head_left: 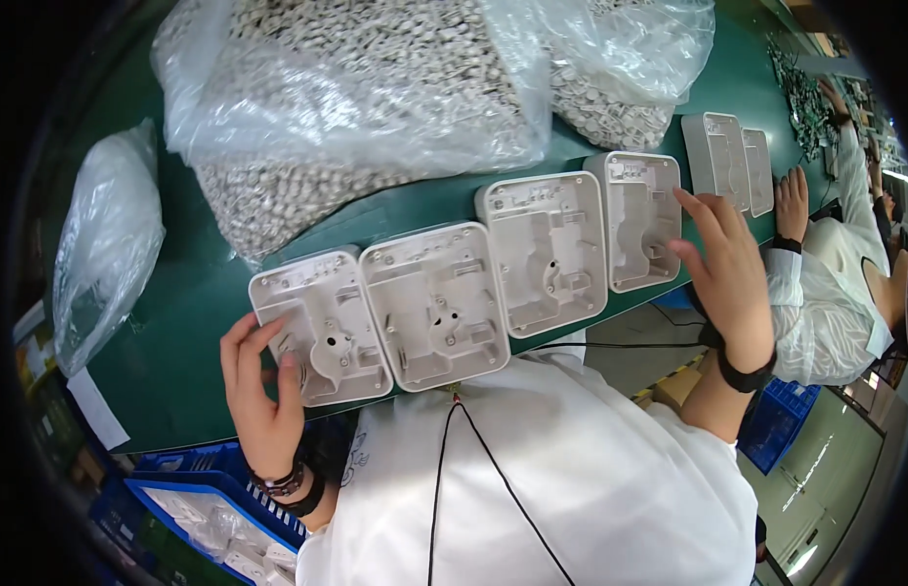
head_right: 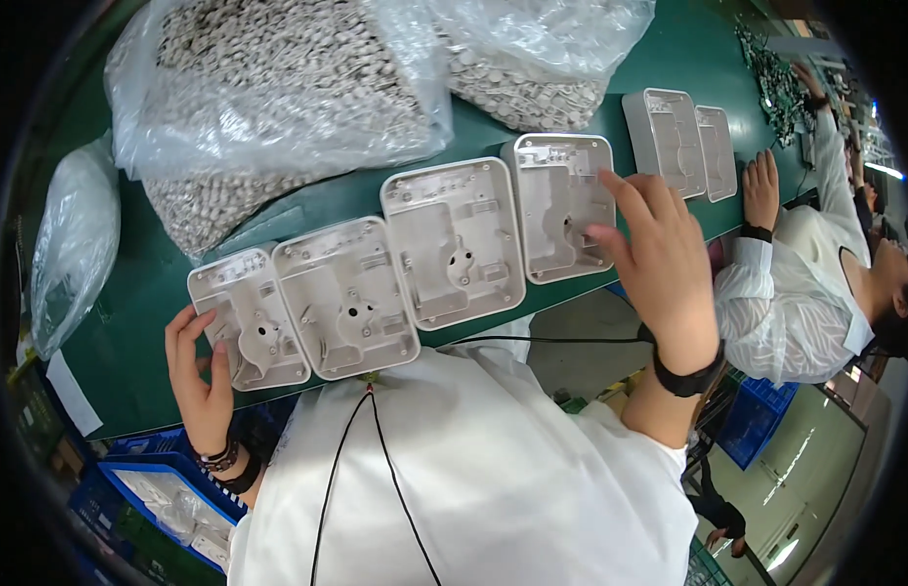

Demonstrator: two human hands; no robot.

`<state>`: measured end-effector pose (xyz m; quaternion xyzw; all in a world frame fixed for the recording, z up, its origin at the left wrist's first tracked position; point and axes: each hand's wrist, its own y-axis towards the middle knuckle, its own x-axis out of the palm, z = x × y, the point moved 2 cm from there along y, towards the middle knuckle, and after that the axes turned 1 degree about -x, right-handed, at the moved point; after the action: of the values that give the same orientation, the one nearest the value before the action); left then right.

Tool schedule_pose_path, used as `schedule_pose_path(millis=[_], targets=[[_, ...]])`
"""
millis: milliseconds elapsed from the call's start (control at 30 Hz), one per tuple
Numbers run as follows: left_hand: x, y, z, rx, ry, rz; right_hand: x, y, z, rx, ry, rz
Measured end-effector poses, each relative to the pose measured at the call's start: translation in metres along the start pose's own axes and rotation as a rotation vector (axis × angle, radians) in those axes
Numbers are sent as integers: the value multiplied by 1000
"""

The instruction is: The person picks up small white components from a bag and snaps them into plastic housings. After filling the housings, the person moves them aside and pulls a new set of empty housings into the workspace to repeat the process.

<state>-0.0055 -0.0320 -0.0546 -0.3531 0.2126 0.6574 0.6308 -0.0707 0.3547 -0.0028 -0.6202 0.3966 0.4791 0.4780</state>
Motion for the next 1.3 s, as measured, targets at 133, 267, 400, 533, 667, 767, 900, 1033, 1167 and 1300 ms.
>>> schedule_pose_path(millis=[133,267,400,533,667,767,900,1033,1167,1300], targets=[[-2,3,10,-11,88,-27,27,-6,10,37,33,119],[4,9,17,40,280,-37,42,-2,3,112,118,185],[6,10,24,11,323,-56,45,-7,0,141,183,228],[7,11,25,-2,312,-69,47,-13,-3,137,165,261],[7,13,22,-5,274,-78,47,-19,-9,143,154,321],[4,14,21,-20,230,-88,48,-21,-24,48,183,406],[5,14,18,39,241,-83,51,-22,-48,80,313,236],[5,11,23,-33,194,-134,56,-19,-37,17,315,389],[18,4,33,-127,76,-183,58,-13,-12,39,301,390],[26,0,49,-143,101,-180,57,-8,11,18,313,401]])
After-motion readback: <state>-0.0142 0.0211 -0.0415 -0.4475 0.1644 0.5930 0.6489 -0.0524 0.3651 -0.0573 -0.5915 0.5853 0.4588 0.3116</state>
